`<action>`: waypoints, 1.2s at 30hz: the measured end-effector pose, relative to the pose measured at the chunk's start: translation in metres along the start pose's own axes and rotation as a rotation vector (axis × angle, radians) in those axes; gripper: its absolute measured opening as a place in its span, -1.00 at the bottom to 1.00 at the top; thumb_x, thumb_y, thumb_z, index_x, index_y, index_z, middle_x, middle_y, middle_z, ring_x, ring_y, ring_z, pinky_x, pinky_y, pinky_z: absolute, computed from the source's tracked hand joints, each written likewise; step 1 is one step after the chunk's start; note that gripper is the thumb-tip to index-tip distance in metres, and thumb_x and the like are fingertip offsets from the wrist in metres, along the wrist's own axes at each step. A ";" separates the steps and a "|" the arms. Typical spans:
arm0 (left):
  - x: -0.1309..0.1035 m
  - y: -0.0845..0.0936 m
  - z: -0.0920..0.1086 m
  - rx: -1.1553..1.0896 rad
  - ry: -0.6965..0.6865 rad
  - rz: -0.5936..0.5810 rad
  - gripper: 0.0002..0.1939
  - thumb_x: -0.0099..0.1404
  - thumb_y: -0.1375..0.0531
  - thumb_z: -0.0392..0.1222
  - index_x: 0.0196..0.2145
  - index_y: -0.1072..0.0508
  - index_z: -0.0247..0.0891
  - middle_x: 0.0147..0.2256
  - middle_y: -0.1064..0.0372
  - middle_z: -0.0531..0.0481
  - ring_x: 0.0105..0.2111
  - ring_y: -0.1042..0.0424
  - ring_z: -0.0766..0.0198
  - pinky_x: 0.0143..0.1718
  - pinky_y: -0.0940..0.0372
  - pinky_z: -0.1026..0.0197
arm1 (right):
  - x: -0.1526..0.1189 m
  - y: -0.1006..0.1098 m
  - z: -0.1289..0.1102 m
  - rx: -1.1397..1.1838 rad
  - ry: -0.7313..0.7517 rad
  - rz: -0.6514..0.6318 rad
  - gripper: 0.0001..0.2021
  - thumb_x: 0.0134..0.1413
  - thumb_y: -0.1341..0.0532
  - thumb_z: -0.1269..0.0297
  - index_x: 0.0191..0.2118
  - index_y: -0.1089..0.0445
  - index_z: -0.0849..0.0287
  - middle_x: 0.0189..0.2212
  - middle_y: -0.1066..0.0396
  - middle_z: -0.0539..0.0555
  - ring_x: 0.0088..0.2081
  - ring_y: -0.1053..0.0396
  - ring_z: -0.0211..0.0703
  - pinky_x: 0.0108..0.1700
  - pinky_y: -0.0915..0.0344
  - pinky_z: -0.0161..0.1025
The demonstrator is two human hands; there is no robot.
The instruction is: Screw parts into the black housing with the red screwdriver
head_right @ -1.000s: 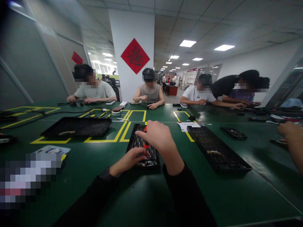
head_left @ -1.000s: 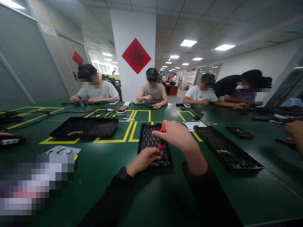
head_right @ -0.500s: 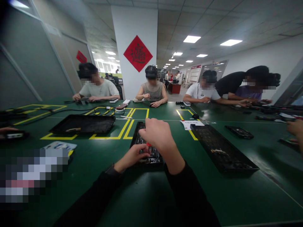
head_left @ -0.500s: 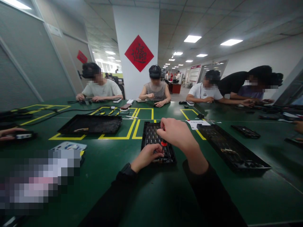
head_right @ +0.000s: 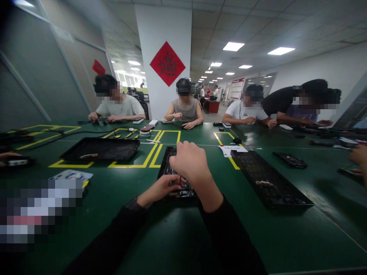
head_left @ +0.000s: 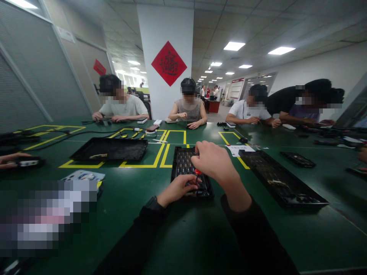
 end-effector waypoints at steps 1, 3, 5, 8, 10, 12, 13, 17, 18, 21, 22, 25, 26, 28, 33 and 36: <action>0.000 0.000 0.000 -0.014 -0.002 -0.013 -0.81 0.19 -0.12 -0.22 -0.23 -0.40 -0.29 -0.21 -0.41 -0.04 -0.22 -0.37 0.27 -0.15 -0.25 0.22 | -0.001 0.000 0.000 -0.002 0.004 0.000 -0.76 0.01 -0.07 0.21 -0.23 -0.33 0.20 -0.26 -0.38 0.17 -0.28 -0.35 -0.03 -0.32 -0.18 -0.23; 0.000 0.001 0.000 -0.033 -0.004 -0.036 -0.79 0.21 -0.10 -0.24 -0.19 -0.40 -0.29 -0.20 -0.41 -0.05 -0.22 -0.37 0.28 -0.15 -0.25 0.23 | -0.001 0.000 0.001 -0.002 -0.011 0.007 -0.72 0.02 -0.07 0.13 -0.23 -0.33 0.20 -0.29 -0.39 0.17 -0.31 -0.36 -0.02 -0.35 -0.18 -0.22; 0.000 0.002 0.000 -0.033 -0.013 -0.040 -0.80 0.21 -0.09 -0.24 -0.21 -0.40 -0.30 -0.23 -0.41 -0.04 -0.23 -0.37 0.29 -0.16 -0.24 0.24 | 0.000 -0.001 0.003 0.007 -0.035 0.018 -0.67 0.06 -0.04 0.04 -0.25 -0.34 0.21 -0.35 -0.40 0.18 -0.35 -0.37 -0.01 -0.36 -0.18 -0.22; 0.000 0.002 0.001 -0.011 -0.031 -0.029 -0.86 0.20 -0.11 -0.24 -0.29 -0.41 -0.30 -0.31 -0.41 0.00 -0.28 -0.37 0.31 -0.19 -0.24 0.26 | 0.003 -0.002 0.004 0.040 -0.046 0.034 -0.60 0.09 -0.01 -0.03 -0.29 -0.36 0.21 -0.40 -0.41 0.19 -0.36 -0.37 -0.03 -0.36 -0.17 -0.23; 0.000 0.002 0.001 0.003 -0.034 -0.022 -0.88 0.19 -0.12 -0.24 -0.32 -0.41 -0.30 -0.34 -0.40 0.02 -0.32 -0.36 0.32 -0.23 -0.24 0.27 | 0.004 -0.002 0.004 0.057 -0.052 0.043 -0.60 0.08 -0.01 -0.05 -0.30 -0.37 0.20 -0.40 -0.41 0.19 -0.36 -0.37 -0.04 -0.36 -0.17 -0.24; 0.001 0.002 0.000 0.019 -0.030 -0.010 -0.89 0.18 -0.13 -0.24 -0.33 -0.40 -0.30 -0.36 -0.38 0.03 -0.34 -0.35 0.33 -0.26 -0.23 0.28 | 0.005 -0.003 0.004 0.056 -0.063 0.049 -0.61 0.08 -0.03 -0.04 -0.30 -0.37 0.20 -0.41 -0.41 0.19 -0.36 -0.36 -0.04 -0.36 -0.16 -0.24; 0.001 0.001 -0.001 0.030 -0.028 -0.002 -0.90 0.18 -0.13 -0.24 -0.34 -0.39 -0.30 -0.37 -0.38 0.04 -0.35 -0.35 0.33 -0.27 -0.23 0.28 | 0.005 -0.003 0.004 0.051 -0.065 0.051 -0.63 0.08 -0.04 -0.01 -0.30 -0.37 0.20 -0.41 -0.41 0.18 -0.36 -0.36 -0.04 -0.36 -0.16 -0.24; 0.003 0.000 -0.005 0.089 -0.015 0.050 -0.90 0.13 -0.18 -0.21 -0.40 -0.36 -0.30 -0.43 -0.34 0.07 -0.39 -0.32 0.34 -0.32 -0.21 0.30 | 0.003 -0.003 0.003 0.014 -0.026 0.041 -0.76 0.06 -0.05 0.16 -0.30 -0.35 0.20 -0.40 -0.41 0.16 -0.36 -0.36 -0.05 -0.37 -0.16 -0.25; 0.003 0.000 -0.006 0.101 -0.011 0.066 -0.89 0.12 -0.19 -0.21 -0.42 -0.36 -0.30 -0.44 -0.33 0.08 -0.40 -0.31 0.35 -0.33 -0.20 0.31 | 0.003 -0.003 0.002 0.008 -0.012 0.034 -0.77 0.04 -0.05 0.19 -0.29 -0.35 0.20 -0.39 -0.41 0.15 -0.36 -0.36 -0.05 -0.38 -0.16 -0.25; 0.003 0.002 -0.006 0.103 -0.005 0.071 -0.87 0.10 -0.21 -0.19 -0.41 -0.36 -0.30 -0.44 -0.34 0.07 -0.39 -0.31 0.34 -0.33 -0.21 0.30 | 0.000 -0.001 0.000 0.001 0.022 0.005 -0.77 0.01 -0.06 0.19 -0.24 -0.32 0.19 -0.35 -0.41 0.13 -0.35 -0.36 -0.05 -0.37 -0.17 -0.25; 0.002 0.003 -0.005 0.081 -0.007 0.048 -0.87 0.11 -0.20 -0.20 -0.39 -0.37 -0.30 -0.40 -0.36 0.05 -0.36 -0.33 0.32 -0.30 -0.22 0.29 | -0.001 -0.001 0.000 -0.001 0.029 -0.004 -0.75 0.02 -0.05 0.18 -0.23 -0.31 0.18 -0.34 -0.41 0.13 -0.34 -0.36 -0.05 -0.36 -0.17 -0.24; 0.000 0.004 0.000 -0.016 -0.016 -0.055 -0.85 0.16 -0.15 -0.22 -0.29 -0.40 -0.31 -0.25 -0.40 -0.03 -0.23 -0.36 0.28 -0.17 -0.23 0.26 | -0.001 0.001 0.000 -0.010 0.026 -0.018 -0.70 0.07 0.00 0.09 -0.22 -0.30 0.18 -0.33 -0.41 0.14 -0.33 -0.36 -0.03 -0.35 -0.19 -0.22; 0.000 0.004 0.001 -0.036 -0.019 -0.077 -0.84 0.18 -0.13 -0.23 -0.28 -0.41 -0.31 -0.23 -0.41 -0.04 -0.21 -0.36 0.28 -0.14 -0.22 0.25 | -0.001 0.002 0.000 -0.014 0.026 -0.019 -0.69 0.08 0.02 0.08 -0.22 -0.30 0.18 -0.33 -0.41 0.14 -0.33 -0.36 -0.03 -0.35 -0.19 -0.21; -0.001 0.005 0.002 -0.034 -0.016 -0.083 -0.84 0.19 -0.11 -0.23 -0.29 -0.42 -0.31 -0.26 -0.42 -0.03 -0.22 -0.37 0.28 -0.14 -0.22 0.25 | -0.002 0.003 0.000 -0.027 0.036 -0.018 -0.72 0.10 0.02 0.12 -0.24 -0.31 0.18 -0.34 -0.41 0.14 -0.32 -0.36 -0.03 -0.34 -0.19 -0.22; 0.002 0.003 -0.005 0.069 0.004 -0.003 -0.88 0.16 -0.14 -0.18 -0.39 -0.40 -0.30 -0.38 -0.41 0.05 -0.34 -0.36 0.31 -0.26 -0.22 0.28 | -0.003 0.003 -0.001 -0.016 0.085 -0.009 -0.74 0.06 -0.03 0.11 -0.25 -0.30 0.17 -0.34 -0.41 0.11 -0.34 -0.36 -0.05 -0.36 -0.20 -0.23; 0.004 0.001 -0.008 0.121 0.006 0.029 -0.86 0.13 -0.17 -0.16 -0.43 -0.37 -0.30 -0.41 -0.39 0.07 -0.38 -0.34 0.32 -0.31 -0.20 0.30 | -0.002 0.002 0.000 -0.005 0.058 -0.001 -0.62 0.06 0.01 -0.03 -0.26 -0.30 0.19 -0.35 -0.40 0.13 -0.35 -0.36 -0.04 -0.38 -0.20 -0.23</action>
Point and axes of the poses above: each hand's wrist, its own x-axis towards the middle knuckle, its own y-axis out of the back of the hand, z = x × y, the point moved 2 cm from there along x, towards the middle knuckle
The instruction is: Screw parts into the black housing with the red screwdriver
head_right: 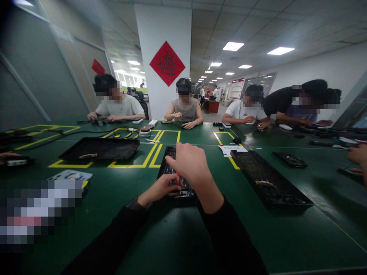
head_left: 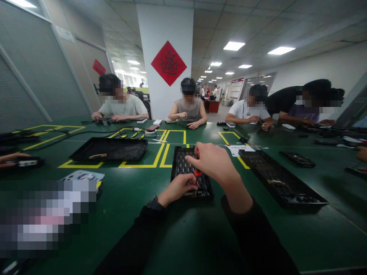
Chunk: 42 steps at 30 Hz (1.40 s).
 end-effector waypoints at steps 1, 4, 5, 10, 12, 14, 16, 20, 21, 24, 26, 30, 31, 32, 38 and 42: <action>0.000 0.000 0.000 0.025 0.005 0.016 -0.85 0.12 -0.18 -0.14 -0.45 -0.36 -0.30 -0.43 -0.38 0.07 -0.39 -0.34 0.33 -0.32 -0.20 0.30 | 0.000 -0.001 0.000 0.001 -0.013 0.003 -0.59 0.06 0.02 -0.06 -0.25 -0.30 0.19 -0.35 -0.40 0.14 -0.35 -0.36 -0.04 -0.38 -0.19 -0.23; 0.000 0.000 0.000 0.104 0.027 0.062 -0.80 0.07 -0.22 -0.11 -0.48 -0.33 -0.31 -0.48 -0.35 0.09 -0.45 -0.31 0.34 -0.39 -0.17 0.31 | 0.002 -0.002 0.000 -0.003 -0.035 0.012 -0.58 0.05 0.02 -0.08 -0.26 -0.30 0.20 -0.36 -0.40 0.15 -0.34 -0.36 -0.03 -0.38 -0.19 -0.23; 0.000 0.000 0.000 0.121 0.031 0.070 -0.79 0.06 -0.23 -0.10 -0.48 -0.33 -0.31 -0.49 -0.35 0.09 -0.46 -0.30 0.34 -0.40 -0.17 0.31 | 0.002 -0.003 0.000 -0.006 -0.036 0.010 -0.61 0.06 0.01 -0.05 -0.26 -0.30 0.19 -0.37 -0.40 0.14 -0.34 -0.36 -0.04 -0.38 -0.19 -0.24; -0.002 0.002 0.004 0.008 -0.021 0.014 -0.80 0.07 -0.23 -0.16 -0.34 -0.41 -0.30 -0.34 -0.41 0.01 -0.32 -0.36 0.28 -0.25 -0.23 0.26 | 0.002 -0.002 0.002 -0.008 -0.017 -0.028 -0.77 0.02 -0.03 0.18 -0.27 -0.31 0.17 -0.37 -0.40 0.11 -0.35 -0.35 -0.05 -0.38 -0.18 -0.24; -0.003 0.004 0.006 -0.104 -0.043 -0.045 -0.79 0.12 -0.19 -0.21 -0.24 -0.42 -0.29 -0.23 -0.42 -0.03 -0.21 -0.37 0.26 -0.14 -0.23 0.23 | 0.001 0.000 0.003 -0.002 -0.007 -0.042 -0.77 0.00 -0.05 0.19 -0.25 -0.31 0.17 -0.35 -0.40 0.11 -0.33 -0.35 -0.04 -0.36 -0.18 -0.24; -0.004 0.005 0.007 -0.184 -0.040 -0.086 -0.78 0.16 -0.15 -0.24 -0.21 -0.43 -0.29 -0.18 -0.42 -0.06 -0.15 -0.37 0.24 -0.09 -0.22 0.21 | -0.001 0.002 0.004 0.005 0.007 -0.058 -0.77 -0.02 -0.05 0.20 -0.25 -0.31 0.18 -0.33 -0.39 0.12 -0.32 -0.35 -0.05 -0.35 -0.18 -0.24; -0.005 0.005 0.008 -0.219 -0.028 -0.100 -0.79 0.18 -0.13 -0.25 -0.22 -0.44 -0.30 -0.18 -0.43 -0.07 -0.15 -0.37 0.24 -0.08 -0.23 0.20 | -0.002 0.003 0.006 0.013 0.020 -0.069 -0.77 -0.02 -0.05 0.21 -0.25 -0.31 0.17 -0.32 -0.39 0.12 -0.32 -0.35 -0.06 -0.34 -0.18 -0.24; -0.005 0.004 0.005 -0.224 -0.018 -0.094 -0.81 0.19 -0.12 -0.21 -0.25 -0.44 -0.32 -0.26 -0.44 -0.07 -0.23 -0.40 0.26 -0.14 -0.26 0.22 | -0.002 0.003 0.006 0.020 0.014 -0.068 -0.73 0.04 -0.02 0.12 -0.25 -0.31 0.17 -0.34 -0.40 0.12 -0.33 -0.35 -0.06 -0.34 -0.18 -0.23; -0.004 0.004 0.004 -0.215 -0.014 -0.084 -0.81 0.19 -0.12 -0.21 -0.26 -0.44 -0.32 -0.28 -0.44 -0.06 -0.25 -0.41 0.27 -0.16 -0.26 0.22 | -0.002 0.003 0.006 0.021 0.003 -0.066 -0.70 0.06 0.00 0.08 -0.24 -0.31 0.17 -0.34 -0.40 0.13 -0.33 -0.35 -0.05 -0.33 -0.18 -0.22; -0.004 0.003 0.000 -0.165 -0.009 -0.052 -0.83 0.18 -0.14 -0.19 -0.29 -0.42 -0.32 -0.33 -0.43 -0.04 -0.30 -0.40 0.29 -0.21 -0.26 0.25 | 0.000 0.002 0.006 0.025 -0.038 -0.045 -0.61 0.10 0.04 -0.01 -0.22 -0.31 0.19 -0.33 -0.40 0.17 -0.31 -0.36 -0.05 -0.31 -0.20 -0.21; -0.003 0.002 -0.002 -0.128 -0.008 -0.033 -0.84 0.16 -0.16 -0.18 -0.33 -0.41 -0.32 -0.36 -0.41 -0.01 -0.34 -0.38 0.31 -0.25 -0.25 0.27 | 0.002 0.001 0.006 0.027 -0.062 -0.020 -0.58 0.11 0.06 -0.04 -0.23 -0.32 0.20 -0.33 -0.40 0.17 -0.31 -0.36 -0.05 -0.31 -0.20 -0.21; -0.003 0.002 -0.003 -0.049 0.019 0.001 -0.83 0.11 -0.20 -0.14 -0.40 -0.38 -0.32 -0.43 -0.37 0.04 -0.40 -0.33 0.34 -0.34 -0.22 0.30 | 0.004 -0.001 0.005 0.026 -0.063 0.009 -0.58 0.10 0.04 -0.06 -0.28 -0.35 0.19 -0.34 -0.41 0.16 -0.32 -0.37 -0.06 -0.32 -0.22 -0.22; -0.003 0.001 -0.003 -0.033 0.027 0.008 -0.82 0.10 -0.20 -0.13 -0.41 -0.38 -0.32 -0.44 -0.36 0.05 -0.41 -0.32 0.34 -0.35 -0.21 0.31 | 0.005 -0.002 0.005 0.024 -0.061 0.006 -0.59 0.09 0.03 -0.05 -0.28 -0.35 0.19 -0.34 -0.41 0.16 -0.33 -0.37 -0.06 -0.33 -0.22 -0.22; -0.003 0.001 -0.003 -0.020 0.033 0.013 -0.81 0.10 -0.20 -0.12 -0.42 -0.37 -0.32 -0.45 -0.35 0.06 -0.42 -0.32 0.34 -0.37 -0.21 0.31 | 0.005 -0.003 0.005 0.021 -0.062 0.000 -0.59 0.09 0.02 -0.05 -0.28 -0.35 0.20 -0.34 -0.41 0.16 -0.33 -0.37 -0.06 -0.34 -0.22 -0.22; -0.003 0.001 0.001 -0.023 0.034 0.021 -0.82 0.09 -0.21 -0.13 -0.40 -0.38 -0.31 -0.43 -0.36 0.04 -0.40 -0.33 0.32 -0.34 -0.22 0.29 | 0.004 -0.004 0.007 0.010 -0.050 -0.051 -0.68 0.06 -0.03 0.07 -0.23 -0.33 0.19 -0.32 -0.40 0.15 -0.31 -0.36 -0.06 -0.33 -0.20 -0.23; -0.004 0.003 0.007 -0.162 -0.001 -0.042 -0.81 0.15 -0.16 -0.18 -0.27 -0.42 -0.31 -0.27 -0.41 -0.04 -0.26 -0.37 0.27 -0.18 -0.25 0.23 | 0.002 -0.001 0.006 0.011 -0.009 -0.081 -0.75 0.04 -0.05 0.20 -0.19 -0.31 0.17 -0.29 -0.39 0.13 -0.25 -0.34 -0.05 -0.28 -0.18 -0.22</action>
Point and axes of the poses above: each hand's wrist, its own x-axis towards the middle knuckle, its own y-axis out of the back of the hand, z = x × y, the point moved 2 cm from there along x, towards the middle knuckle
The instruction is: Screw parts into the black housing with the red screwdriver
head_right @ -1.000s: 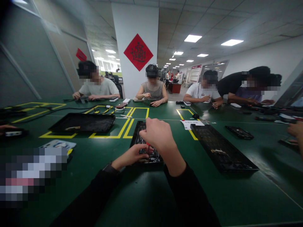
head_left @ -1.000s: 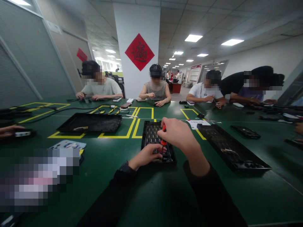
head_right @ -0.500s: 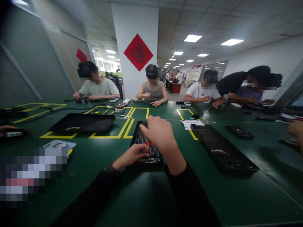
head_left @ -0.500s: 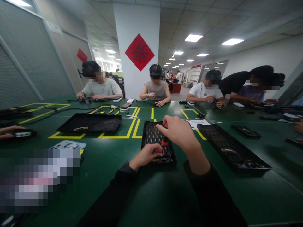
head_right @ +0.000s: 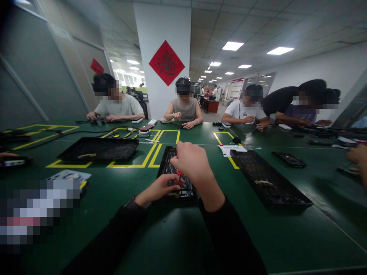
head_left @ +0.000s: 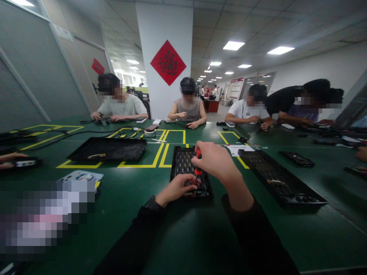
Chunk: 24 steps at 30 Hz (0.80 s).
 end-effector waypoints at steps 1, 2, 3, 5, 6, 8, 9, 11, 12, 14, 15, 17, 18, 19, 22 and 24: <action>0.000 0.000 0.001 -0.031 -0.009 -0.011 -0.80 0.17 -0.14 -0.19 -0.26 -0.42 -0.31 -0.24 -0.41 -0.06 -0.23 -0.37 0.26 -0.16 -0.24 0.22 | -0.001 0.001 -0.001 0.005 0.011 -0.003 -0.75 0.04 -0.05 0.21 -0.18 -0.31 0.17 -0.28 -0.38 0.13 -0.25 -0.34 -0.06 -0.27 -0.18 -0.22; 0.000 0.001 0.001 -0.050 -0.014 -0.016 -0.81 0.18 -0.13 -0.20 -0.25 -0.42 -0.31 -0.24 -0.42 -0.06 -0.22 -0.37 0.26 -0.14 -0.24 0.21 | -0.001 0.001 -0.001 0.011 0.018 -0.005 -0.75 0.04 -0.05 0.19 -0.18 -0.30 0.17 -0.27 -0.38 0.13 -0.25 -0.34 -0.07 -0.27 -0.18 -0.23; -0.001 0.001 0.001 -0.058 -0.015 -0.013 -0.81 0.19 -0.12 -0.20 -0.26 -0.43 -0.32 -0.25 -0.42 -0.06 -0.22 -0.38 0.26 -0.14 -0.24 0.22 | -0.001 0.001 -0.002 0.017 0.019 -0.006 -0.73 0.05 -0.04 0.15 -0.18 -0.30 0.17 -0.27 -0.38 0.13 -0.26 -0.34 -0.07 -0.28 -0.18 -0.23; 0.000 0.001 0.000 -0.045 -0.006 0.004 -0.83 0.18 -0.13 -0.19 -0.30 -0.43 -0.32 -0.29 -0.42 -0.04 -0.25 -0.38 0.27 -0.16 -0.25 0.22 | -0.001 0.001 -0.002 0.026 -0.003 -0.001 -0.65 0.08 -0.01 0.03 -0.17 -0.29 0.18 -0.28 -0.39 0.15 -0.28 -0.35 -0.05 -0.29 -0.18 -0.22; 0.000 0.001 -0.001 -0.031 -0.001 0.020 -0.83 0.17 -0.14 -0.18 -0.33 -0.43 -0.32 -0.31 -0.42 -0.03 -0.27 -0.38 0.28 -0.17 -0.25 0.23 | -0.001 0.001 -0.002 0.029 -0.021 0.005 -0.59 0.08 0.02 -0.04 -0.17 -0.29 0.19 -0.29 -0.39 0.17 -0.29 -0.35 -0.04 -0.30 -0.18 -0.21; 0.001 0.000 -0.003 -0.002 0.001 0.050 -0.85 0.15 -0.16 -0.16 -0.38 -0.41 -0.32 -0.35 -0.42 -0.01 -0.30 -0.38 0.29 -0.21 -0.24 0.24 | 0.000 0.001 -0.002 0.030 -0.044 0.024 -0.53 0.10 0.07 -0.11 -0.18 -0.29 0.19 -0.30 -0.39 0.18 -0.29 -0.36 -0.03 -0.31 -0.19 -0.21; 0.001 0.000 -0.003 0.012 -0.002 0.062 -0.85 0.13 -0.18 -0.16 -0.40 -0.40 -0.32 -0.37 -0.41 0.00 -0.32 -0.37 0.30 -0.22 -0.24 0.25 | 0.001 0.001 -0.003 0.028 -0.047 0.035 -0.53 0.11 0.09 -0.10 -0.19 -0.29 0.19 -0.30 -0.40 0.18 -0.29 -0.36 -0.03 -0.31 -0.20 -0.21; 0.002 -0.001 -0.004 0.044 -0.004 0.079 -0.84 0.12 -0.19 -0.15 -0.43 -0.38 -0.33 -0.40 -0.39 0.02 -0.35 -0.35 0.31 -0.26 -0.23 0.27 | 0.002 0.000 -0.004 0.016 -0.047 0.051 -0.56 0.16 0.13 -0.05 -0.21 -0.30 0.18 -0.31 -0.40 0.16 -0.29 -0.37 -0.04 -0.31 -0.20 -0.20; 0.003 -0.001 -0.004 0.063 -0.001 0.086 -0.83 0.11 -0.20 -0.15 -0.44 -0.37 -0.33 -0.41 -0.38 0.03 -0.37 -0.34 0.32 -0.28 -0.22 0.28 | 0.002 0.000 -0.005 0.009 -0.050 0.057 -0.57 0.18 0.14 -0.03 -0.21 -0.30 0.18 -0.31 -0.40 0.16 -0.29 -0.37 -0.03 -0.30 -0.21 -0.20; 0.003 -0.001 -0.004 0.107 0.012 0.104 -0.82 0.09 -0.21 -0.13 -0.45 -0.36 -0.33 -0.44 -0.36 0.05 -0.40 -0.32 0.34 -0.32 -0.21 0.29 | 0.002 0.000 -0.007 -0.002 -0.060 0.061 -0.56 0.18 0.15 -0.03 -0.21 -0.30 0.19 -0.32 -0.41 0.17 -0.29 -0.38 -0.03 -0.29 -0.22 -0.20; 0.004 -0.002 -0.004 0.130 0.019 0.114 -0.80 0.08 -0.22 -0.13 -0.46 -0.35 -0.33 -0.45 -0.35 0.07 -0.42 -0.30 0.34 -0.35 -0.19 0.30 | 0.002 0.000 -0.008 -0.006 -0.065 0.063 -0.54 0.17 0.14 -0.06 -0.21 -0.30 0.20 -0.33 -0.40 0.17 -0.29 -0.38 -0.02 -0.29 -0.22 -0.19; 0.004 -0.002 -0.003 0.166 0.028 0.132 -0.78 0.07 -0.23 -0.10 -0.46 -0.33 -0.32 -0.48 -0.32 0.08 -0.45 -0.28 0.35 -0.39 -0.17 0.31 | 0.001 0.000 -0.008 -0.006 -0.064 0.068 -0.53 0.13 0.11 -0.10 -0.21 -0.29 0.20 -0.34 -0.40 0.18 -0.29 -0.38 -0.01 -0.30 -0.23 -0.19; 0.004 -0.002 -0.003 0.178 0.029 0.138 -0.77 0.06 -0.23 -0.09 -0.46 -0.33 -0.32 -0.48 -0.30 0.09 -0.45 -0.27 0.35 -0.40 -0.16 0.31 | 0.001 0.000 -0.008 -0.005 -0.060 0.070 -0.53 0.11 0.09 -0.11 -0.21 -0.29 0.20 -0.34 -0.40 0.17 -0.30 -0.38 0.00 -0.31 -0.23 -0.19; 0.004 -0.002 -0.003 0.186 0.030 0.144 -0.76 0.06 -0.23 -0.08 -0.46 -0.32 -0.32 -0.49 -0.29 0.10 -0.46 -0.27 0.36 -0.41 -0.16 0.31 | 0.002 0.000 -0.008 -0.003 -0.058 0.069 -0.55 0.11 0.06 -0.10 -0.22 -0.30 0.20 -0.34 -0.40 0.17 -0.30 -0.37 0.00 -0.32 -0.22 -0.20; 0.003 -0.002 -0.003 0.185 0.032 0.147 -0.75 0.05 -0.23 -0.06 -0.46 -0.33 -0.31 -0.49 -0.29 0.10 -0.47 -0.26 0.36 -0.41 -0.17 0.31 | 0.002 -0.001 -0.007 0.004 -0.048 0.049 -0.68 0.11 0.01 0.04 -0.23 -0.30 0.19 -0.34 -0.40 0.14 -0.30 -0.37 -0.03 -0.32 -0.21 -0.23; 0.003 -0.002 -0.001 0.159 0.027 0.128 -0.76 0.06 -0.23 -0.07 -0.44 -0.36 -0.32 -0.47 -0.32 0.08 -0.44 -0.29 0.34 -0.37 -0.20 0.29 | 0.001 -0.001 -0.007 0.003 -0.042 0.036 -0.75 0.09 -0.02 0.15 -0.23 -0.30 0.18 -0.34 -0.40 0.13 -0.30 -0.36 -0.05 -0.32 -0.20 -0.25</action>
Point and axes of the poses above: each hand's wrist, its own x-axis towards the middle knuckle, its own y-axis out of the back of the hand, z = x × y, the point moved 2 cm from there along x, towards the middle knuckle
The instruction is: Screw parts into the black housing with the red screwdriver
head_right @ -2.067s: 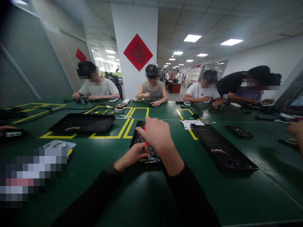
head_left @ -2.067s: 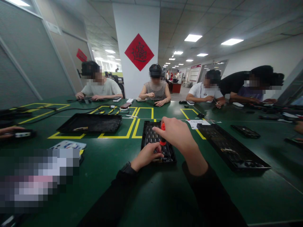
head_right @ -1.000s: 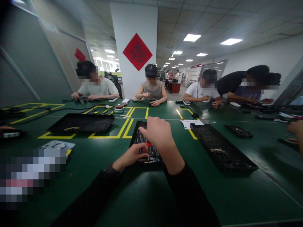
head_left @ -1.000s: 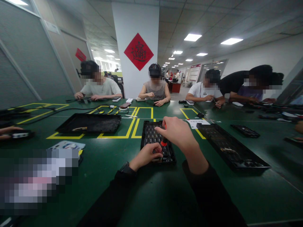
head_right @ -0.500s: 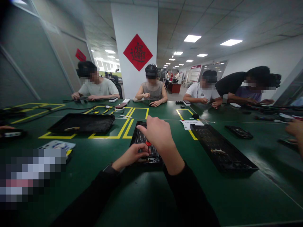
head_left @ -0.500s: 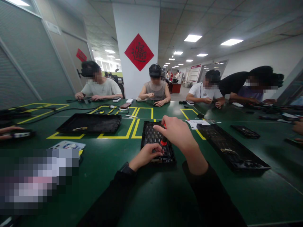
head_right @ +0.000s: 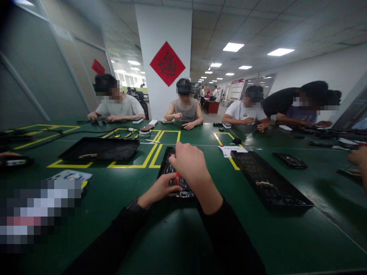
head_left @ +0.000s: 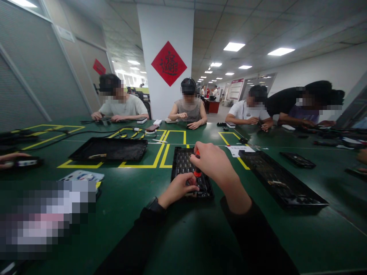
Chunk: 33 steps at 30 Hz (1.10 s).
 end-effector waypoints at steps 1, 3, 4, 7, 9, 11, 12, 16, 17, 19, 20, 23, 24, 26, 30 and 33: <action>0.000 0.000 0.001 -0.024 -0.006 -0.020 -0.77 0.07 -0.22 -0.09 -0.41 -0.38 -0.32 -0.44 -0.35 0.05 -0.42 -0.31 0.32 -0.34 -0.22 0.28 | -0.001 0.000 0.000 0.000 0.008 -0.002 -0.76 0.07 -0.03 0.18 -0.23 -0.30 0.19 -0.34 -0.40 0.13 -0.30 -0.36 -0.06 -0.32 -0.20 -0.25; -0.001 0.000 0.002 -0.082 -0.017 -0.076 -0.79 0.10 -0.20 -0.13 -0.33 -0.41 -0.32 -0.36 -0.40 0.00 -0.33 -0.35 0.29 -0.25 -0.24 0.25 | -0.003 0.002 0.001 0.003 0.031 -0.007 -0.77 0.03 -0.04 0.21 -0.22 -0.30 0.19 -0.32 -0.40 0.13 -0.31 -0.36 -0.06 -0.32 -0.19 -0.25; -0.001 0.000 0.002 -0.109 -0.021 -0.101 -0.80 0.12 -0.18 -0.16 -0.30 -0.42 -0.31 -0.31 -0.41 -0.02 -0.29 -0.36 0.27 -0.20 -0.25 0.23 | -0.004 0.002 0.002 0.004 0.044 -0.010 -0.77 0.02 -0.05 0.21 -0.22 -0.29 0.19 -0.31 -0.39 0.13 -0.31 -0.36 -0.05 -0.32 -0.19 -0.24; -0.003 0.000 0.002 -0.170 -0.031 -0.142 -0.82 0.15 -0.15 -0.21 -0.27 -0.43 -0.30 -0.24 -0.42 -0.04 -0.22 -0.37 0.26 -0.14 -0.24 0.22 | -0.007 0.005 0.004 -0.001 0.049 -0.019 -0.74 0.05 -0.04 0.16 -0.21 -0.29 0.18 -0.29 -0.39 0.14 -0.30 -0.36 -0.03 -0.30 -0.20 -0.21; -0.003 0.000 0.001 -0.173 -0.031 -0.142 -0.84 0.16 -0.14 -0.22 -0.29 -0.43 -0.30 -0.26 -0.43 -0.03 -0.23 -0.37 0.27 -0.14 -0.24 0.23 | -0.007 0.006 0.005 -0.003 0.026 -0.029 -0.68 0.08 0.00 0.06 -0.21 -0.30 0.19 -0.30 -0.40 0.16 -0.30 -0.37 -0.02 -0.30 -0.21 -0.19; -0.003 0.000 0.000 -0.141 -0.020 -0.128 -0.85 0.16 -0.14 -0.21 -0.32 -0.43 -0.30 -0.30 -0.43 -0.01 -0.26 -0.37 0.28 -0.17 -0.24 0.23 | -0.006 0.007 0.006 0.003 0.008 -0.027 -0.60 0.12 0.05 -0.03 -0.20 -0.30 0.20 -0.30 -0.40 0.17 -0.29 -0.37 -0.02 -0.29 -0.22 -0.19; -0.002 0.000 0.000 -0.118 -0.012 -0.114 -0.86 0.15 -0.15 -0.20 -0.35 -0.43 -0.30 -0.32 -0.43 0.00 -0.29 -0.37 0.29 -0.19 -0.24 0.24 | -0.006 0.007 0.005 0.008 0.003 -0.020 -0.57 0.13 0.08 -0.05 -0.20 -0.30 0.20 -0.30 -0.40 0.18 -0.28 -0.37 -0.03 -0.29 -0.22 -0.19; 0.000 0.000 -0.001 -0.031 0.005 -0.062 -0.87 0.10 -0.20 -0.18 -0.44 -0.39 -0.32 -0.42 -0.39 0.04 -0.38 -0.34 0.31 -0.29 -0.23 0.27 | -0.004 0.007 0.002 0.014 -0.018 0.020 -0.56 0.18 0.14 -0.02 -0.20 -0.31 0.19 -0.31 -0.40 0.17 -0.27 -0.38 -0.05 -0.28 -0.23 -0.21; 0.000 -0.001 -0.002 -0.018 0.004 -0.051 -0.85 0.09 -0.21 -0.17 -0.46 -0.37 -0.32 -0.44 -0.37 0.05 -0.40 -0.33 0.32 -0.32 -0.22 0.28 | -0.003 0.007 0.001 0.009 -0.020 0.021 -0.58 0.18 0.13 0.00 -0.21 -0.31 0.19 -0.31 -0.40 0.17 -0.27 -0.38 -0.04 -0.28 -0.22 -0.21; 0.001 -0.002 -0.003 0.000 -0.004 -0.032 -0.83 0.07 -0.22 -0.15 -0.48 -0.35 -0.32 -0.47 -0.34 0.07 -0.42 -0.30 0.34 -0.37 -0.20 0.31 | -0.003 0.006 -0.001 -0.006 -0.011 0.013 -0.65 0.17 0.08 0.06 -0.21 -0.31 0.18 -0.31 -0.41 0.16 -0.28 -0.37 -0.04 -0.29 -0.22 -0.21; 0.001 -0.003 -0.004 0.007 -0.006 -0.024 -0.81 0.06 -0.23 -0.14 -0.48 -0.34 -0.32 -0.48 -0.32 0.08 -0.43 -0.29 0.35 -0.38 -0.19 0.31 | -0.003 0.005 -0.001 -0.014 -0.005 0.007 -0.69 0.16 0.05 0.11 -0.22 -0.31 0.18 -0.31 -0.41 0.16 -0.29 -0.37 -0.04 -0.29 -0.22 -0.21; 0.001 -0.003 -0.002 0.031 -0.002 -0.003 -0.77 0.04 -0.24 -0.10 -0.48 -0.33 -0.31 -0.50 -0.29 0.10 -0.47 -0.26 0.36 -0.42 -0.17 0.32 | -0.004 0.004 -0.001 -0.021 0.018 0.001 -0.77 0.10 0.00 0.20 -0.23 -0.31 0.19 -0.33 -0.40 0.14 -0.31 -0.36 -0.05 -0.32 -0.21 -0.22; 0.000 -0.001 0.000 0.030 -0.005 -0.001 -0.76 0.03 -0.25 -0.08 -0.47 -0.33 -0.31 -0.49 -0.29 0.10 -0.46 -0.26 0.36 -0.41 -0.17 0.31 | -0.004 0.004 0.000 -0.011 0.033 -0.001 -0.77 0.08 -0.01 0.21 -0.23 -0.30 0.19 -0.33 -0.40 0.13 -0.32 -0.36 -0.05 -0.33 -0.20 -0.23; 0.000 0.007 0.003 0.006 -0.030 -0.005 -0.72 0.00 -0.27 -0.07 -0.39 -0.36 -0.30 -0.42 -0.33 0.07 -0.41 -0.30 0.32 -0.35 -0.21 0.29 | -0.006 0.005 0.001 0.019 0.065 -0.013 -0.78 0.05 -0.02 0.22 -0.23 -0.30 0.20 -0.32 -0.40 0.13 -0.33 -0.35 -0.07 -0.34 -0.20 -0.24; 0.004 0.031 -0.012 -0.053 -0.016 0.106 -0.66 0.11 -0.17 -0.04 -0.18 -0.36 -0.26 -0.24 -0.37 -0.02 -0.23 -0.33 0.25 -0.14 -0.21 0.19 | -0.009 0.007 0.003 0.052 0.068 -0.049 -0.74 0.09 0.01 0.17 -0.21 -0.29 0.20 -0.29 -0.39 0.14 -0.32 -0.35 -0.09 -0.33 -0.20 -0.24; 0.008 0.045 -0.051 -0.039 0.114 0.435 -0.66 0.22 -0.03 -0.02 -0.12 -0.34 -0.25 -0.11 -0.32 -0.08 -0.11 -0.30 0.23 -0.04 -0.16 0.16 | -0.009 0.008 0.003 0.041 0.022 -0.045 -0.66 0.14 0.06 0.08 -0.20 -0.29 0.21 -0.29 -0.39 0.17 -0.29 -0.35 -0.06 -0.31 -0.20 -0.22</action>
Point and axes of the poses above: each hand's wrist, its own x-axis towards the middle knuckle, its own y-axis out of the back of the hand, z = x × y, the point moved 2 cm from there along x, towards the middle knuckle
